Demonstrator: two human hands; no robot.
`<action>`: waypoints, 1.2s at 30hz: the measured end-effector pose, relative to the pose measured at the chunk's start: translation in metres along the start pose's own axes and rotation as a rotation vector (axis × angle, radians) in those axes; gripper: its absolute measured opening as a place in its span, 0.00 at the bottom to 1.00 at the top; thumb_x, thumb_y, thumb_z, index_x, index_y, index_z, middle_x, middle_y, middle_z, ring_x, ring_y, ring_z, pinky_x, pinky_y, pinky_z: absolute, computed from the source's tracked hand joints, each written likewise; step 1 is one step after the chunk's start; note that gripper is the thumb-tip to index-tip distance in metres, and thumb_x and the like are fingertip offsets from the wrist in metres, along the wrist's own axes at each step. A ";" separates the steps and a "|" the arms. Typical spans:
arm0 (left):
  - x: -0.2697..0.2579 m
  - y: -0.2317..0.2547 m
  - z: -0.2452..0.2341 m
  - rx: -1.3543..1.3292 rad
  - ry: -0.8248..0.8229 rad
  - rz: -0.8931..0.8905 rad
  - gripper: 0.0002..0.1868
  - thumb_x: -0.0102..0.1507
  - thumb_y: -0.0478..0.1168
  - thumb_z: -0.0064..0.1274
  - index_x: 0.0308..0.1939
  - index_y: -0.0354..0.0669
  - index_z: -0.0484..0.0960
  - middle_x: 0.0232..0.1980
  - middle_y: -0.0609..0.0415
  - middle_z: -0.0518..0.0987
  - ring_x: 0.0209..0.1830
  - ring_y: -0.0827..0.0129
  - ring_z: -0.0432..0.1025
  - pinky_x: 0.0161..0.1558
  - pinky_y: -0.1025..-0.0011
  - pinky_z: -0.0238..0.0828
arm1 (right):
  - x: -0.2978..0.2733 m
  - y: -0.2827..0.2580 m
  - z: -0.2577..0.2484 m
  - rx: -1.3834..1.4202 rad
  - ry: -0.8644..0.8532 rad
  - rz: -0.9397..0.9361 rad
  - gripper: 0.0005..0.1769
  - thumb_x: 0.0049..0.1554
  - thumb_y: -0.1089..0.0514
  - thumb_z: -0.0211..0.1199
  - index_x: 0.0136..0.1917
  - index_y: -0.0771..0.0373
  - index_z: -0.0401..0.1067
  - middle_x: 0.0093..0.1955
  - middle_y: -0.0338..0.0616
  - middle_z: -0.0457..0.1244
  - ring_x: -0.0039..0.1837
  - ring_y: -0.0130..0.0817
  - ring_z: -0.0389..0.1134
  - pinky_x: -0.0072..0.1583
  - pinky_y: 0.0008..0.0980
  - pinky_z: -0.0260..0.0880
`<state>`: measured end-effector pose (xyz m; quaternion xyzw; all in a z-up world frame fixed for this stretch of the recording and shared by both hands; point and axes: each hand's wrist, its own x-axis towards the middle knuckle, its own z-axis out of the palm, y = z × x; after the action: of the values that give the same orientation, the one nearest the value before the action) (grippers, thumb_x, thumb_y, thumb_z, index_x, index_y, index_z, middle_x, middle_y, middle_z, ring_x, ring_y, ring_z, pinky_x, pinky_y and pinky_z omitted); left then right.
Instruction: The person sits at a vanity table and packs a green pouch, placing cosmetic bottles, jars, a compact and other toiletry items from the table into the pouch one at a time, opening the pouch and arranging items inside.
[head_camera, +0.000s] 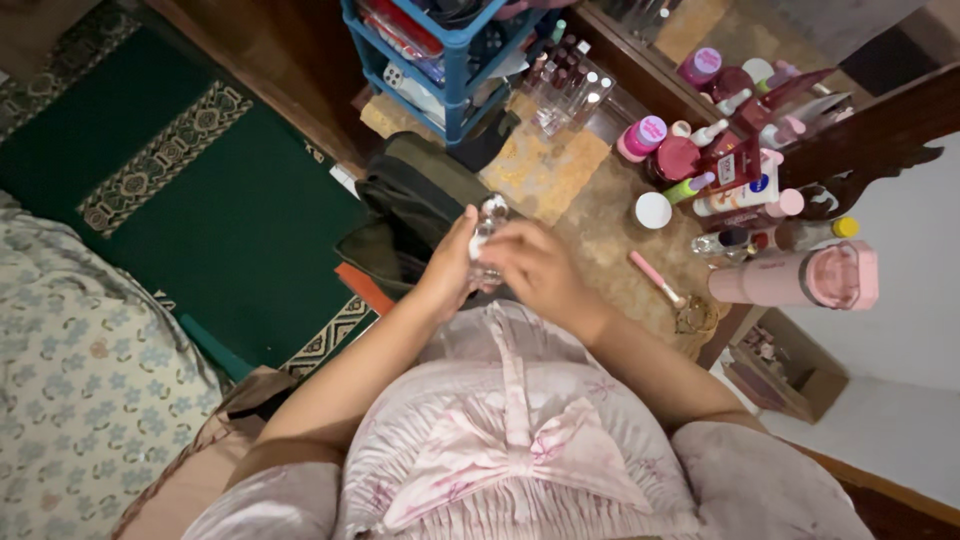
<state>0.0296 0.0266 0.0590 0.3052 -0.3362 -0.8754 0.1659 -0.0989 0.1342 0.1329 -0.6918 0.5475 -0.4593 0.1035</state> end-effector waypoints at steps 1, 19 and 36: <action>0.003 0.001 0.000 0.058 -0.001 0.015 0.27 0.70 0.64 0.37 0.57 0.49 0.73 0.32 0.55 0.77 0.22 0.70 0.70 0.20 0.73 0.65 | 0.005 0.005 0.000 -0.034 0.073 0.030 0.15 0.58 0.71 0.65 0.57 0.59 0.76 0.54 0.46 0.66 0.56 0.43 0.70 0.57 0.37 0.71; 0.029 -0.011 0.000 -0.056 0.012 -0.040 0.31 0.73 0.65 0.36 0.65 0.44 0.70 0.45 0.52 0.78 0.36 0.70 0.76 0.34 0.72 0.73 | -0.025 0.019 0.014 -0.097 0.078 -0.012 0.14 0.54 0.70 0.66 0.53 0.60 0.78 0.51 0.45 0.66 0.53 0.44 0.68 0.54 0.41 0.69; 0.027 -0.014 0.027 -0.358 -0.294 -0.122 0.21 0.74 0.58 0.44 0.61 0.49 0.72 0.51 0.54 0.79 0.48 0.69 0.76 0.49 0.68 0.76 | -0.031 0.021 -0.020 -0.057 0.236 0.129 0.11 0.59 0.72 0.61 0.53 0.62 0.75 0.52 0.48 0.66 0.53 0.43 0.70 0.55 0.37 0.70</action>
<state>-0.0096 0.0367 0.0536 0.1598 -0.1773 -0.9645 0.1134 -0.1268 0.1604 0.1143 -0.5988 0.6120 -0.5143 0.0482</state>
